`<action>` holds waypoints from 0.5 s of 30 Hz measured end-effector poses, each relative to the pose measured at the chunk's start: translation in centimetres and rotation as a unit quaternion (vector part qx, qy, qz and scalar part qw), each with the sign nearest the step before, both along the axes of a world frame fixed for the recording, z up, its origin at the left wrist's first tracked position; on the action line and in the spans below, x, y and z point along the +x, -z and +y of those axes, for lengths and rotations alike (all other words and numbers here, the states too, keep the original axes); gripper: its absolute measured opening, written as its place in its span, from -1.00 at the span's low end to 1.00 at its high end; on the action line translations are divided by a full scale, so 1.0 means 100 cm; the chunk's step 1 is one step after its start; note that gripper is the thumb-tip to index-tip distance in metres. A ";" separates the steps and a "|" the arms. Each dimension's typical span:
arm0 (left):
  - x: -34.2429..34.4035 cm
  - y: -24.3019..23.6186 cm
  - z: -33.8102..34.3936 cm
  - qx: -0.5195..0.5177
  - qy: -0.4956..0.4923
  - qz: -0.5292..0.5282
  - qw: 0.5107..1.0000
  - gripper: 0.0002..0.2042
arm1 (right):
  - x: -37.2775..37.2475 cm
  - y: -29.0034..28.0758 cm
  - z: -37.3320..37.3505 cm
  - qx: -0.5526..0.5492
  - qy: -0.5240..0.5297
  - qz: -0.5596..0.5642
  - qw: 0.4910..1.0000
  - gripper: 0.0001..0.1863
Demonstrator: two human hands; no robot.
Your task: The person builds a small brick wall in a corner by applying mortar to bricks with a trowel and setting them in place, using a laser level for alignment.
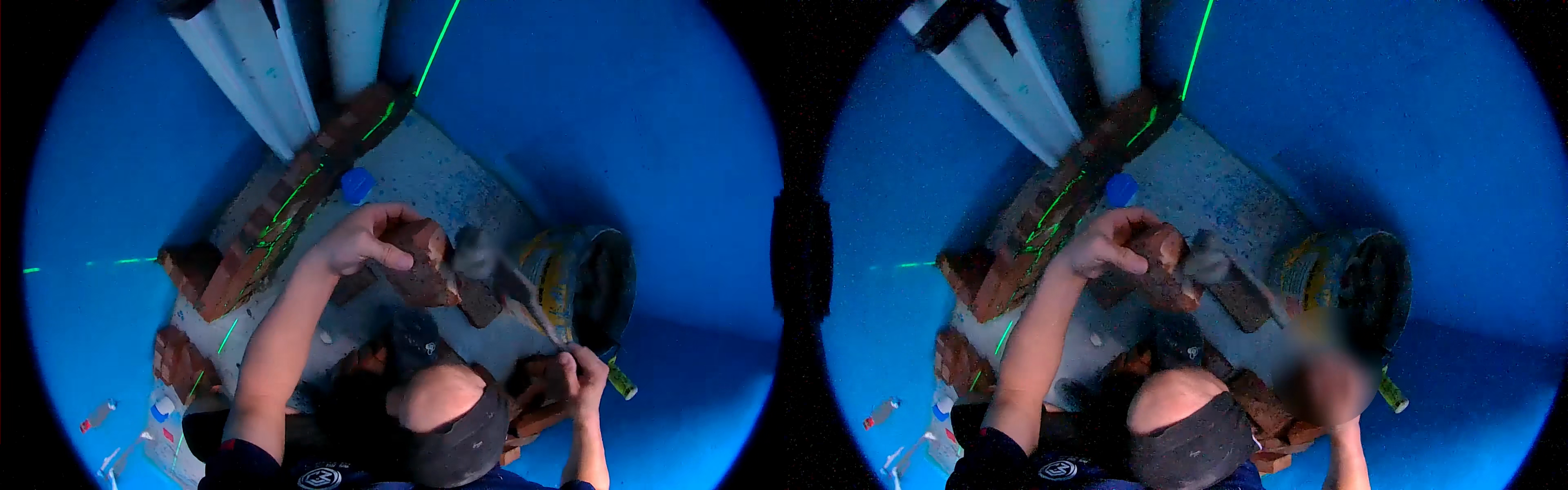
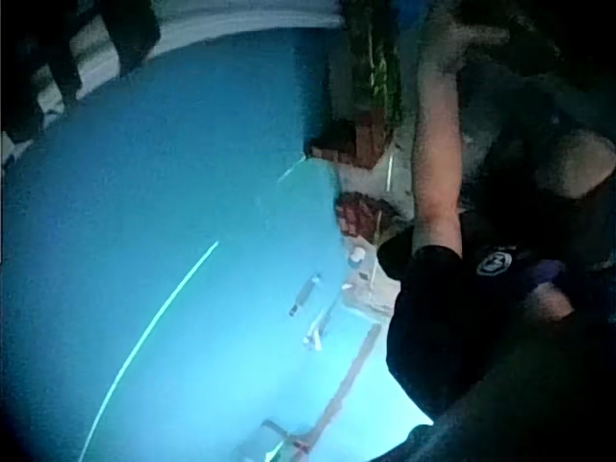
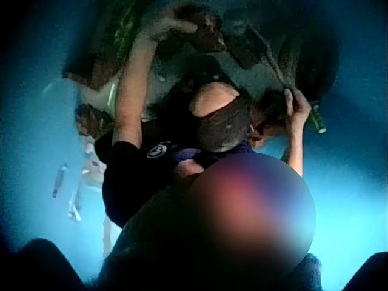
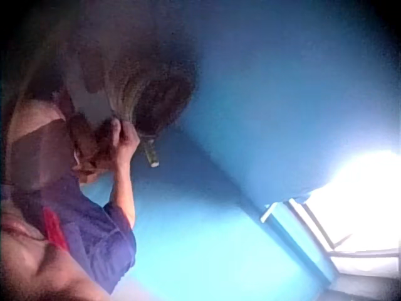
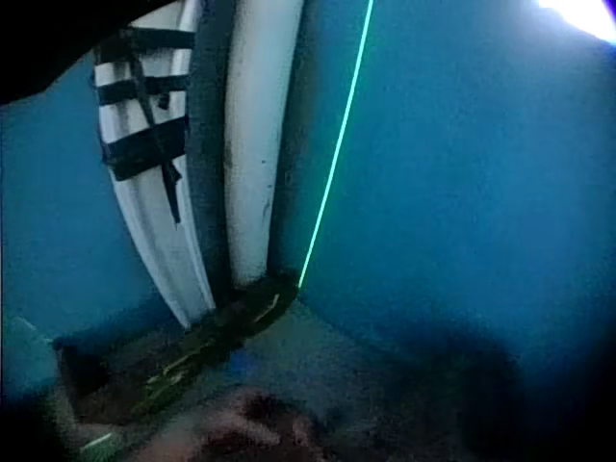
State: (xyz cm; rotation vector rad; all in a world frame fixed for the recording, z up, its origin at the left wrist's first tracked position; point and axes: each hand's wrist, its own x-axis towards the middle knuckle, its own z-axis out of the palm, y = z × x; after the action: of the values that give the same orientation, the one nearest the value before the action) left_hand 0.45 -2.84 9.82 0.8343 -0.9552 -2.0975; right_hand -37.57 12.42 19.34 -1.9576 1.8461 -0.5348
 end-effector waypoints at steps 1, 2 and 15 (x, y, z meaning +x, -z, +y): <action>0.003 0.002 0.001 0.003 -0.003 0.003 1.000 -0.36 | 0.003 0.002 -0.003 0.001 -0.022 0.026 0.999 -0.80; 0.002 0.008 0.002 0.002 -0.010 0.003 1.000 -0.36 | 0.005 0.003 -0.006 0.003 -0.045 0.056 0.997 -0.82; -0.003 0.059 0.010 0.117 -0.115 0.217 0.962 -0.38 | 0.042 0.001 -0.052 -0.087 -0.200 0.135 0.966 -0.65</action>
State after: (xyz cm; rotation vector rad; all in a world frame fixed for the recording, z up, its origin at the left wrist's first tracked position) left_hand 0.18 -1.84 3.94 0.5302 -0.3638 -2.0878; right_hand -33.40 7.26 19.25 -2.5470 1.5193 -0.3225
